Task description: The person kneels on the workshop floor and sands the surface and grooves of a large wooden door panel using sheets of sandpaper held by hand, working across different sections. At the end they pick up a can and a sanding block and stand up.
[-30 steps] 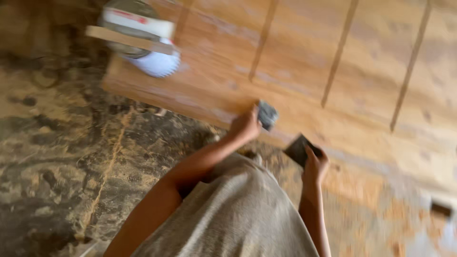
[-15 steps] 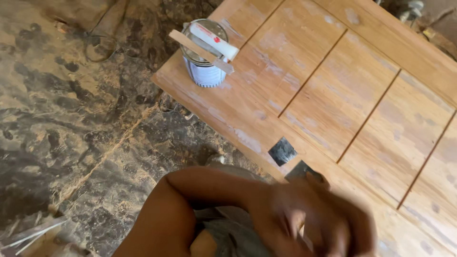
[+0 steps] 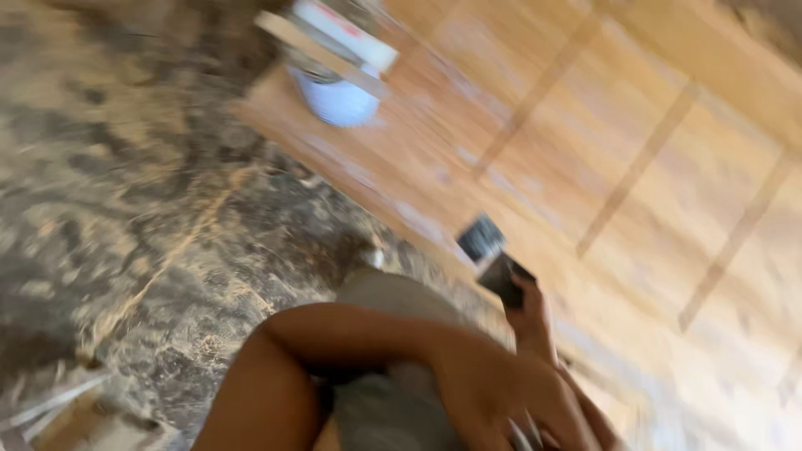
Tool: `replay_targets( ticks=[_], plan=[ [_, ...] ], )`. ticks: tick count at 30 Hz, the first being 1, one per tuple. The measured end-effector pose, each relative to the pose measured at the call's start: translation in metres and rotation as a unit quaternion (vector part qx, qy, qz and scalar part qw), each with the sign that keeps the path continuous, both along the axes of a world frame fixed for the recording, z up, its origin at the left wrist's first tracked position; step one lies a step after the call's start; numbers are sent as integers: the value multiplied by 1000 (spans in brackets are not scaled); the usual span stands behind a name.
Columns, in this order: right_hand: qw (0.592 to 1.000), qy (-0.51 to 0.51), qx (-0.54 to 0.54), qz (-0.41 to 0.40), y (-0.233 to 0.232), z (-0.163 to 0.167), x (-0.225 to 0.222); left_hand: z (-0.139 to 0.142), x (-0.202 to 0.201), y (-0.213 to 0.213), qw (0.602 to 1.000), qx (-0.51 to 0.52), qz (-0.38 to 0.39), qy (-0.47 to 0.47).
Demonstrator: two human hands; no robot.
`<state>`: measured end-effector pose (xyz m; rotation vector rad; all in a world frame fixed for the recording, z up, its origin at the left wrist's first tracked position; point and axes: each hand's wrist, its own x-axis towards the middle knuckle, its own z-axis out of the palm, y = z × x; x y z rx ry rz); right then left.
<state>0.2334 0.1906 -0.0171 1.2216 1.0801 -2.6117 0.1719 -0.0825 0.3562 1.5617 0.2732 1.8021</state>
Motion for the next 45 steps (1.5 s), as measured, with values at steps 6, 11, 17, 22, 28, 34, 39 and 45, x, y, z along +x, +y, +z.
replay_targets(
  ticks=[6,11,17,22,28,34,39,45],
  plan=[
    [987,-90,122,-55,15,8,60,-260,-12,13,862,-454,201,-99],
    [780,-92,589,192,-17,49,60,-386,2,9,542,-765,211,-275],
    [504,62,813,286,-71,70,15,-403,-8,39,429,-775,209,-415],
    [440,48,816,373,-98,54,-3,-390,-4,67,343,-752,339,-450],
    [448,28,801,396,-107,41,3,-392,0,82,336,-650,456,-507],
    [430,24,817,384,-105,36,-23,-398,0,88,309,-687,510,-414],
    [435,9,783,445,-90,27,-61,-387,1,95,317,-674,446,-496],
    [422,95,791,433,-84,33,-43,-403,4,106,280,-639,521,-492]
  ],
)
